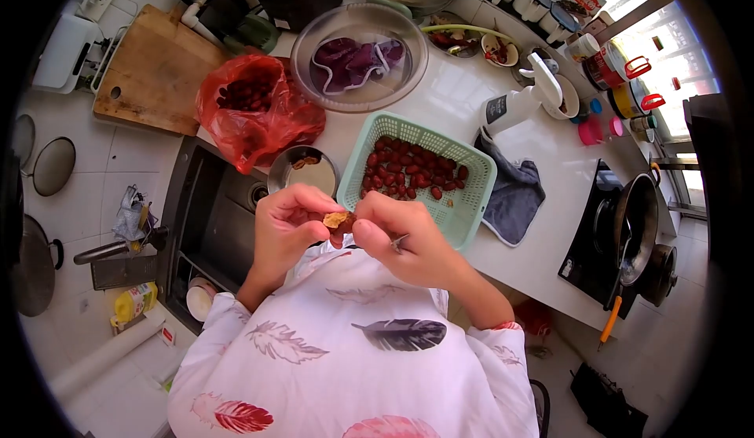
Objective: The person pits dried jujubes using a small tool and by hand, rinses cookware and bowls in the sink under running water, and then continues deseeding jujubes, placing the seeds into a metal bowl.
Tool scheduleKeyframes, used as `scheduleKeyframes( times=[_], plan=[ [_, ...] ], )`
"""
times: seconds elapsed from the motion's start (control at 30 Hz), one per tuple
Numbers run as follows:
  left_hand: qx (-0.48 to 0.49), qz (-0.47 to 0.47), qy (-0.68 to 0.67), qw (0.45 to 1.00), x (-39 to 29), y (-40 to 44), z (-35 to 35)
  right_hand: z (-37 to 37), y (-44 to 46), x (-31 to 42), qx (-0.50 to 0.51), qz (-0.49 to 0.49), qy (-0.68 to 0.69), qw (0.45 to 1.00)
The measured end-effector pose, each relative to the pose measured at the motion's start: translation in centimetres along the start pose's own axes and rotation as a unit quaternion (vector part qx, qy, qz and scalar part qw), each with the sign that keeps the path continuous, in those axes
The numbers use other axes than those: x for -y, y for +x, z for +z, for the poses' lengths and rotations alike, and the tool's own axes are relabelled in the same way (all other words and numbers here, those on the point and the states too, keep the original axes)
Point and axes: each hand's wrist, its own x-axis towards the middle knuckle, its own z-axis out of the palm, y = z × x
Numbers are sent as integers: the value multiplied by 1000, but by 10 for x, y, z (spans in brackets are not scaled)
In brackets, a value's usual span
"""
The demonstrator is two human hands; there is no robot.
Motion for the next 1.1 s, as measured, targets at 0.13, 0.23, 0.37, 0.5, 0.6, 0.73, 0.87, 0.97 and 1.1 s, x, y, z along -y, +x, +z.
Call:
scheduleKeyframes(
  times=[0.13, 0.23, 0.37, 0.5, 0.6, 0.73, 0.87, 0.97, 1.1],
  plan=[
    [-11, -18, 19, 1000, -5, 0, 6, 0, 0, 6, 2, -33, -12, 999],
    [-34, 8, 108, 994, -11, 1, 13, 4, 2, 13, -15, -46, -61, 997],
    [-14, 82, 311, 947, -24, -2, 18, 2, -1, 24, 5, -61, -175, 983],
    [-25, 137, 397, 907, -25, -8, 27, 5, -2, 28, 36, -86, -205, 974],
    [-32, 133, 388, 911, -26, -10, 31, 12, -6, 29, 2, -80, -185, 979],
    [-14, 114, 332, 936, -30, -11, 35, 13, -11, 32, -5, -71, -126, 989],
    [-12, 67, 288, 955, -35, -12, 40, 11, -13, 33, 0, -74, -110, 991],
    [-7, 37, 252, 967, -37, -12, 42, 8, -16, 28, 23, -80, -30, 996],
    [0, 20, 217, 976, -37, -13, 43, 7, -18, 29, 34, -77, 7, 996]
  ],
)
